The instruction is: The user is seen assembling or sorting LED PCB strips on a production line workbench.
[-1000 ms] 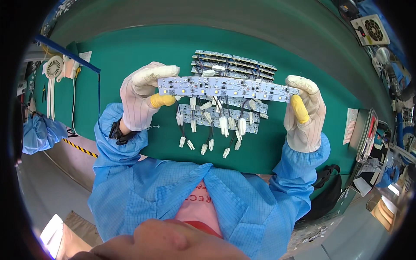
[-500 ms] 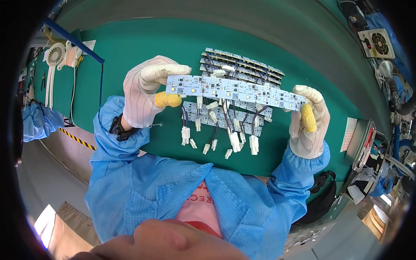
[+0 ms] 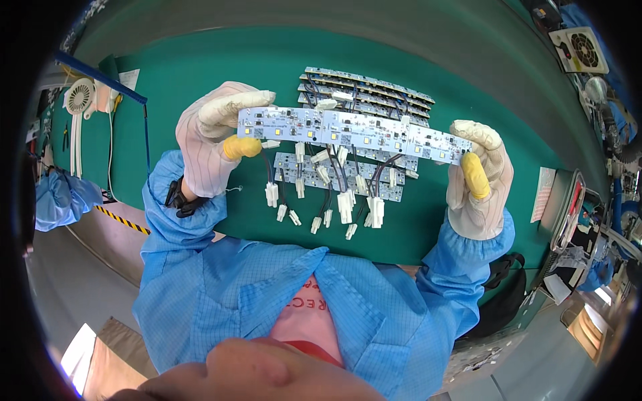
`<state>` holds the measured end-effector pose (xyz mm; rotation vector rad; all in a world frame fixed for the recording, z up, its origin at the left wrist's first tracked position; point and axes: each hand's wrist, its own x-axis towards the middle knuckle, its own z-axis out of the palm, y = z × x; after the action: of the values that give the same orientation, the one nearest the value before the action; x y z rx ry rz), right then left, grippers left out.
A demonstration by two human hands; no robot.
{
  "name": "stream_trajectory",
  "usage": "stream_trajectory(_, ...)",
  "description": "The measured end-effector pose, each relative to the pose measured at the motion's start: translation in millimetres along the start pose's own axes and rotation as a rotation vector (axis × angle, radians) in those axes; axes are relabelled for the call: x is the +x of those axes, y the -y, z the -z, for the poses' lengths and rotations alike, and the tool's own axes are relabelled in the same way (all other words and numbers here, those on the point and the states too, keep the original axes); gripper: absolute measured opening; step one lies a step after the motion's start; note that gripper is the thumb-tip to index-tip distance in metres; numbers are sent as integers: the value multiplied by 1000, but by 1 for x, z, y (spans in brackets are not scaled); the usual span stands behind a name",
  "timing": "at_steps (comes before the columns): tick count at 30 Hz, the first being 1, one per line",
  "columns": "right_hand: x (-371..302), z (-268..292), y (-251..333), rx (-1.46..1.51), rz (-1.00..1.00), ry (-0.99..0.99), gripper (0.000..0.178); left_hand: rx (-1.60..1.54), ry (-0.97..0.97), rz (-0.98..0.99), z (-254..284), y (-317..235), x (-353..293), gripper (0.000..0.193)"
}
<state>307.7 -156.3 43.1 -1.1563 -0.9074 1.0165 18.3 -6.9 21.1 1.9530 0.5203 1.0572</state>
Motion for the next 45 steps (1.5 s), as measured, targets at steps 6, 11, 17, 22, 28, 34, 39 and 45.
stream_trajectory(6, -5, 8, -6, -108, 57, -66, 32, -53, -40, 38, -3, 2, 1, 44)
stream_trajectory(11, -4, 0, 3, -84, 26, -56, 33, -87, -23, 16, 1, 9, -1, 43)
stream_trajectory(17, -5, -8, 4, 19, 32, 11, 38, -160, -36, 175, 0, 8, -1, 56)
stream_trajectory(22, -7, -1, 10, -139, -48, 24, 41, -109, -85, 110, -1, 17, -3, 60)
stream_trajectory(28, -5, -7, 10, -125, 23, 62, 47, -166, -89, 112, -3, 23, -3, 55)
stream_trajectory(34, -6, -12, 17, 2, -35, 129, 50, 133, -28, 349, -5, 12, 11, 43)
stream_trajectory(39, -6, -9, 12, -2, -9, 121, 51, 184, -13, 377, -6, 12, 12, 41)
stream_trajectory(45, -4, -14, 19, -112, -29, 31, 33, -108, -151, 292, -4, 20, 2, 58)
